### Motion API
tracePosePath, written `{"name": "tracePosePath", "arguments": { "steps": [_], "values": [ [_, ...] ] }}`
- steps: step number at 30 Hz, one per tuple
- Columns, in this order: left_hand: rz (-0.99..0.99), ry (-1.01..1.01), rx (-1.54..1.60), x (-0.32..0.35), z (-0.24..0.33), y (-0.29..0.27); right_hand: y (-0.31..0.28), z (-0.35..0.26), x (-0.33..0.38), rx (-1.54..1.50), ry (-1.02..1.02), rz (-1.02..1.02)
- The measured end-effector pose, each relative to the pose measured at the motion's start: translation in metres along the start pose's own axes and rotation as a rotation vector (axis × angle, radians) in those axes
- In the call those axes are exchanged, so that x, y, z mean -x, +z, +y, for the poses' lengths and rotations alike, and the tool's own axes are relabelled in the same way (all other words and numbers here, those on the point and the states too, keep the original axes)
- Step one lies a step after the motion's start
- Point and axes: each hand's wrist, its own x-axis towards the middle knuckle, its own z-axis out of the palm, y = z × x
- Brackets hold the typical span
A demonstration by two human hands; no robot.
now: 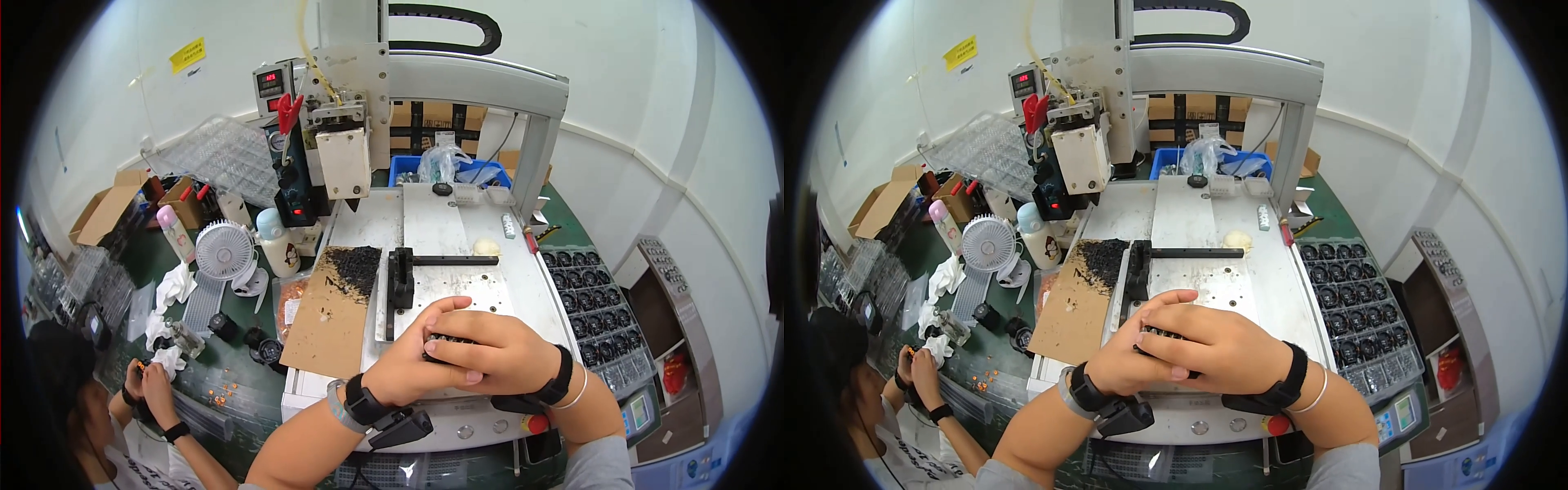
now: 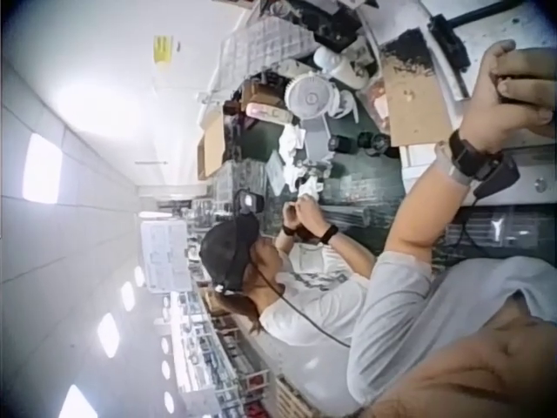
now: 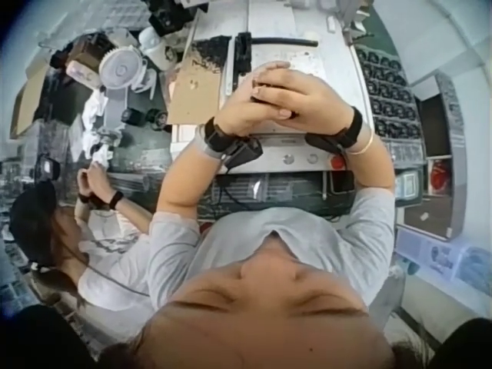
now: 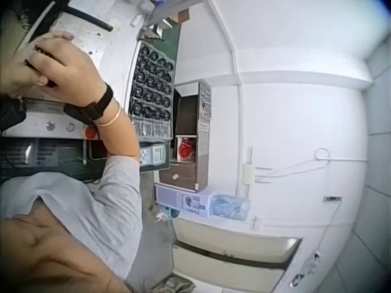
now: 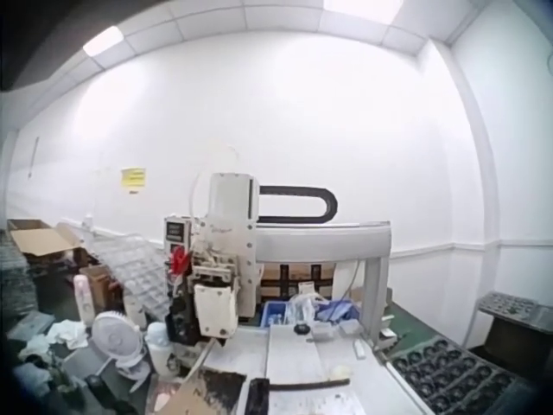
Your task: The person picks up a counter, places it into a machine jig, and presses a button to operate the machine. They then remove the counter to press its buttons by hand and use a handheld controller to adjust the machine before repeating the process.
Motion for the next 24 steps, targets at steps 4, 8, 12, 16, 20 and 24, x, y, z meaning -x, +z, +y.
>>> {"name": "tracePosePath", "arguments": {
  "steps": [4,8,12,16,20,24],
  "values": [
    [0.085,0.207,0.101,0.002,-0.002,-0.012,-0.012,0.000,-0.011,0.002,0.188,0.123],
    [0.340,0.504,-0.108,-0.003,0.018,-0.025,-0.052,0.034,-0.023,0.174,0.739,-0.043],
    [0.361,0.445,-0.055,0.000,0.025,-0.029,-0.040,0.073,-0.028,0.352,1.000,-0.521],
    [0.276,0.482,-0.121,0.006,0.027,-0.025,-0.022,0.079,-0.028,0.461,0.937,-0.475],
    [0.067,0.627,-0.222,0.029,0.049,0.005,-0.033,0.086,-0.034,0.439,0.986,-0.412],
    [-0.563,0.825,-0.332,0.082,0.102,0.053,-0.029,0.079,-0.040,0.446,0.927,-0.481]
  ]
}}
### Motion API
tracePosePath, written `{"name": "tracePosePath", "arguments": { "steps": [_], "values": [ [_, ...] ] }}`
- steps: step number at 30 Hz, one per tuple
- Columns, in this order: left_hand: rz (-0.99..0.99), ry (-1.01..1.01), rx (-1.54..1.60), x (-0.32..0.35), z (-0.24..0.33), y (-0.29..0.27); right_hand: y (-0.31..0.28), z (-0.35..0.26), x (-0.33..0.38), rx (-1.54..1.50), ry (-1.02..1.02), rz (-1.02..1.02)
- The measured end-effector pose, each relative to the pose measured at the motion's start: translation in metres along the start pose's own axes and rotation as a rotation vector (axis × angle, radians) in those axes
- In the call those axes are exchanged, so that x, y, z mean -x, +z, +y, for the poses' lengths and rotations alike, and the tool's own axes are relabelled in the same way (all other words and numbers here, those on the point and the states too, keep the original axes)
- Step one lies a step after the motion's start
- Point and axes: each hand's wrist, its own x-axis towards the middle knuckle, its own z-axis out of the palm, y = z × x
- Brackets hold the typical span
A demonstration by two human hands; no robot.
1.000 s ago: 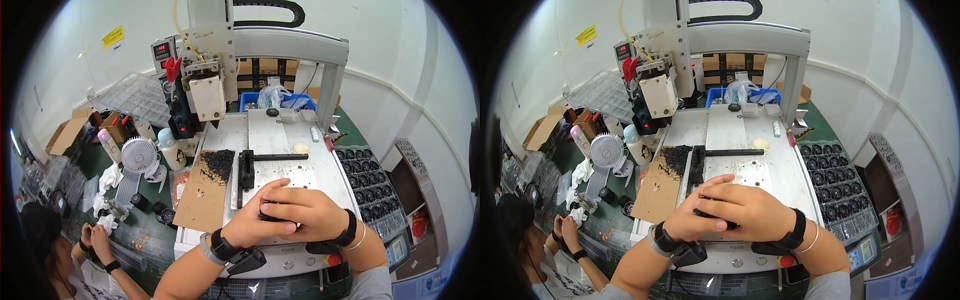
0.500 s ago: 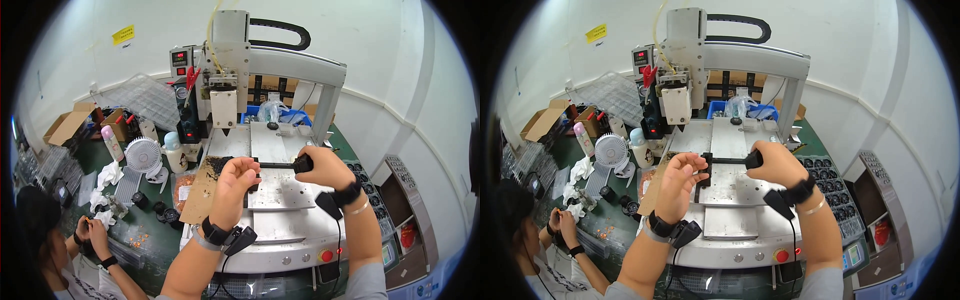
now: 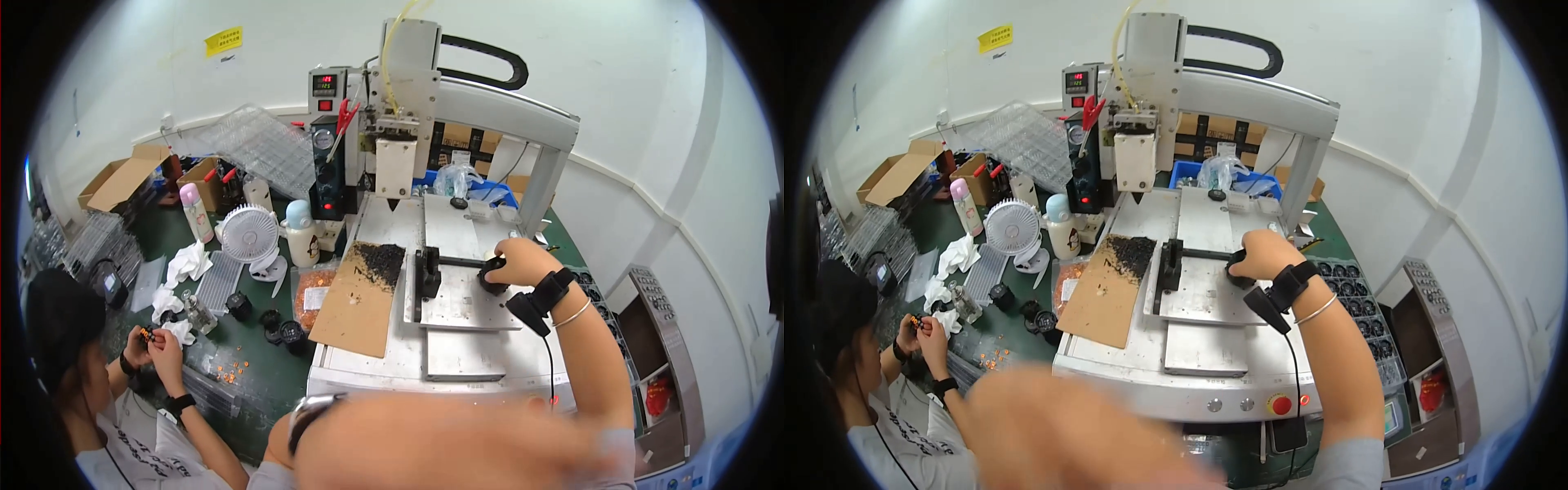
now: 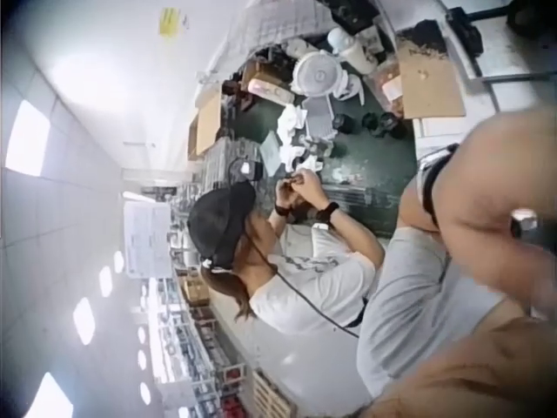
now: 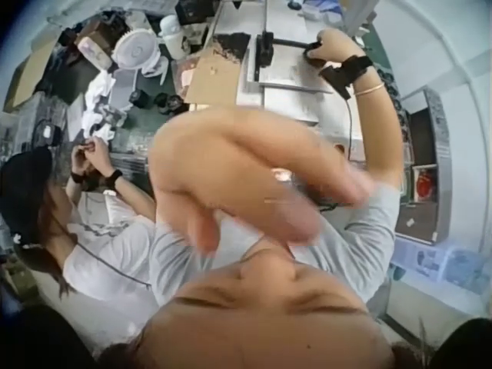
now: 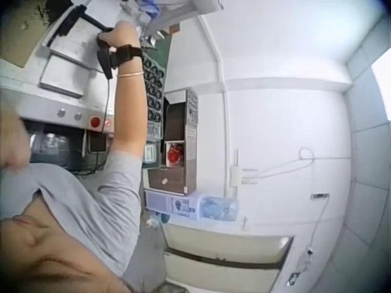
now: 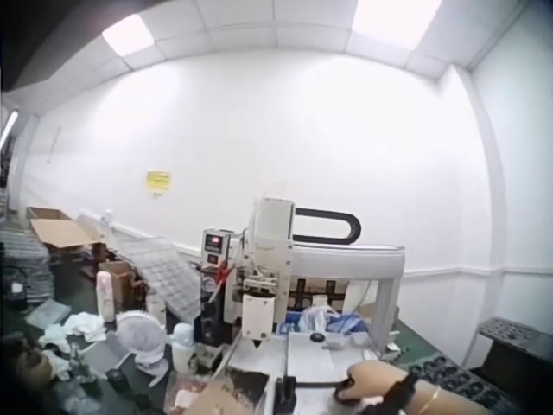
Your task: The person picks up a counter, places it into a machine jig, and presses a button to operate the machine. They then remove the counter to press its buttons by hand and use a handheld controller to adjust the machine before repeating the process.
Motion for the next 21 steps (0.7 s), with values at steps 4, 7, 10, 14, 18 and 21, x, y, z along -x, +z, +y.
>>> {"name": "tracePosePath", "arguments": {
  "steps": [4,7,10,14,18,21],
  "values": [
    [-0.052,0.279,0.087,0.013,0.014,0.014,-0.005,0.016,0.001,-0.030,0.004,0.090],
    [-0.129,0.472,0.093,0.024,0.039,0.034,-0.014,0.003,0.000,0.005,-0.009,0.187],
    [-0.231,0.685,0.138,0.029,0.049,0.043,-0.022,-0.014,0.000,-0.184,-0.080,0.231],
    [-0.573,0.420,0.378,0.017,0.020,-0.016,0.003,-0.055,-0.027,-0.206,-0.151,0.295],
    [0.455,-0.201,-0.238,0.022,-0.085,-0.081,0.003,-0.075,-0.032,-0.276,0.026,0.046],
    [0.505,-0.547,-0.610,0.051,-0.128,-0.111,0.002,-0.094,-0.033,-0.004,0.004,0.041]
  ]
}}
